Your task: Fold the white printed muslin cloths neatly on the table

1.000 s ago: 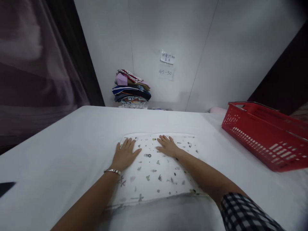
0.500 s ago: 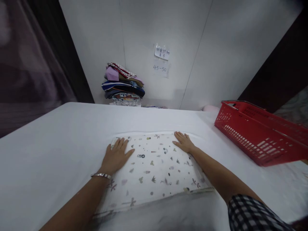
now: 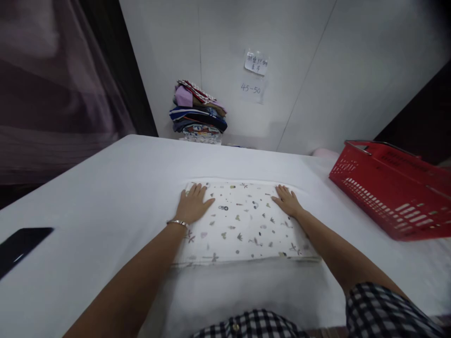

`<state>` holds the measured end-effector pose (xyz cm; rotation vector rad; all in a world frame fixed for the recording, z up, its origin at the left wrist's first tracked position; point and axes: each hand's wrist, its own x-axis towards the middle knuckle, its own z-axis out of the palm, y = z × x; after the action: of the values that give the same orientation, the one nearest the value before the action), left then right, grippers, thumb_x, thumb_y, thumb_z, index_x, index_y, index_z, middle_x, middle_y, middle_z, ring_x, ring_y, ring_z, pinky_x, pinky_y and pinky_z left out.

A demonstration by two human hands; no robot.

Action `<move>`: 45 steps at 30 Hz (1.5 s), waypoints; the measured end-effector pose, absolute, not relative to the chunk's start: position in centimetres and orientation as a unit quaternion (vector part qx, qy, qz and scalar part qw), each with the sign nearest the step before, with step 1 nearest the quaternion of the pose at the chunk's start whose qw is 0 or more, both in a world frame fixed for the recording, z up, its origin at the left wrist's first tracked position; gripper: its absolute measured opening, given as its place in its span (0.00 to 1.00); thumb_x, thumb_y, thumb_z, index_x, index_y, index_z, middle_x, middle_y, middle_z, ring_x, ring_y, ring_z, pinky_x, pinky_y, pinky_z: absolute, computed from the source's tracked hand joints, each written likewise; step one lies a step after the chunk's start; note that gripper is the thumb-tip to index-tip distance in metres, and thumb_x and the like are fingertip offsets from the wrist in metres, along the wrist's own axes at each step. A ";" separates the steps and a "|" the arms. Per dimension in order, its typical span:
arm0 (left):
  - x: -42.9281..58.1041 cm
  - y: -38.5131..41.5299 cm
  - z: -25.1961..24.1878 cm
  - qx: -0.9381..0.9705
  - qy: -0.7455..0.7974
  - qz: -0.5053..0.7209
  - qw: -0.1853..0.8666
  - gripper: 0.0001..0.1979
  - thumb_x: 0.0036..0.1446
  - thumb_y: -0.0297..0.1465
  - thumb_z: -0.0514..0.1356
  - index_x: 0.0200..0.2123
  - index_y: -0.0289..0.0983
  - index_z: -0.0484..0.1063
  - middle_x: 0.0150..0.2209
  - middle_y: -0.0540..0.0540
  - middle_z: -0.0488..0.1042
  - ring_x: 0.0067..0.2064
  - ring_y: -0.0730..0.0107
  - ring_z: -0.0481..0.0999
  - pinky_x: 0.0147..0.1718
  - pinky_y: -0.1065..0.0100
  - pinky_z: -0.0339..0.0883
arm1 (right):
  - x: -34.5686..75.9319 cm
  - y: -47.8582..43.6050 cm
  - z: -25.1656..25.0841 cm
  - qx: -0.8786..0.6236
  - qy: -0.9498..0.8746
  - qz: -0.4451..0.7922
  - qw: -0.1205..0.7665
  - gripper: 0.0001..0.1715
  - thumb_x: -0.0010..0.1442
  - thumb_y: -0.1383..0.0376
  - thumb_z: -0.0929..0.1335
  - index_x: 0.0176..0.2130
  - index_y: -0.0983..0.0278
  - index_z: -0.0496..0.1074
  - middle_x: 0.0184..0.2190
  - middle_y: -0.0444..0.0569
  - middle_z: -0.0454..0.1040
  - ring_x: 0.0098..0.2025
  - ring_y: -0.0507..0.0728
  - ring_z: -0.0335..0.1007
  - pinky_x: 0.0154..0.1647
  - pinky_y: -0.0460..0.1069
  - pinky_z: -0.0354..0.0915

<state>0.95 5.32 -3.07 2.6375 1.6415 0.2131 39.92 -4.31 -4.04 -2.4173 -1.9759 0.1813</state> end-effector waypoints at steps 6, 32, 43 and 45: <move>0.9 4.7 -2.5 0.848 0.521 0.093 0.021 0.34 0.58 0.52 0.38 0.61 0.38 0.54 0.64 0.42 0.51 0.66 0.55 0.44 0.60 0.45 0.40 | 38.4 -7.7 -2.9 -0.783 -0.621 0.032 0.008 0.41 0.62 0.45 0.48 0.65 0.66 0.46 0.67 0.52 0.36 0.68 0.60 0.28 0.64 0.62 0.35; -4.5 -2.5 -2.2 0.802 0.559 0.172 0.120 0.28 0.61 0.44 0.44 0.58 0.33 0.59 0.64 0.41 0.52 0.64 0.63 0.49 0.61 0.63 0.45 | 38.1 -16.0 -4.4 -0.773 -0.619 0.060 0.125 0.38 0.61 0.47 0.54 0.60 0.67 0.58 0.64 0.55 0.49 0.67 0.63 0.37 0.63 0.60 0.47; -6.1 -5.5 0.5 0.687 0.662 0.116 0.276 0.30 0.51 0.44 0.58 0.52 0.31 0.63 0.51 0.34 0.69 0.52 0.53 0.68 0.47 0.62 0.62 | 39.8 -20.3 -3.0 -0.874 -0.410 0.141 0.219 0.44 0.49 0.48 0.64 0.61 0.63 0.59 0.50 0.59 0.71 0.43 0.63 0.72 0.41 0.53 0.65; -6.2 -5.0 0.7 0.667 0.665 0.101 0.319 0.28 0.49 0.45 0.60 0.46 0.29 0.68 0.46 0.32 0.72 0.45 0.55 0.73 0.41 0.65 0.65 | 40.9 -20.2 -3.5 -0.872 -0.434 0.089 0.207 0.44 0.49 0.46 0.64 0.60 0.65 0.61 0.44 0.61 0.75 0.37 0.63 0.74 0.35 0.54 0.66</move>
<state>-6.22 -5.02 0.75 1.7542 1.7490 0.2653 40.90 -20.17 -3.53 -2.4293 -1.2097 0.2472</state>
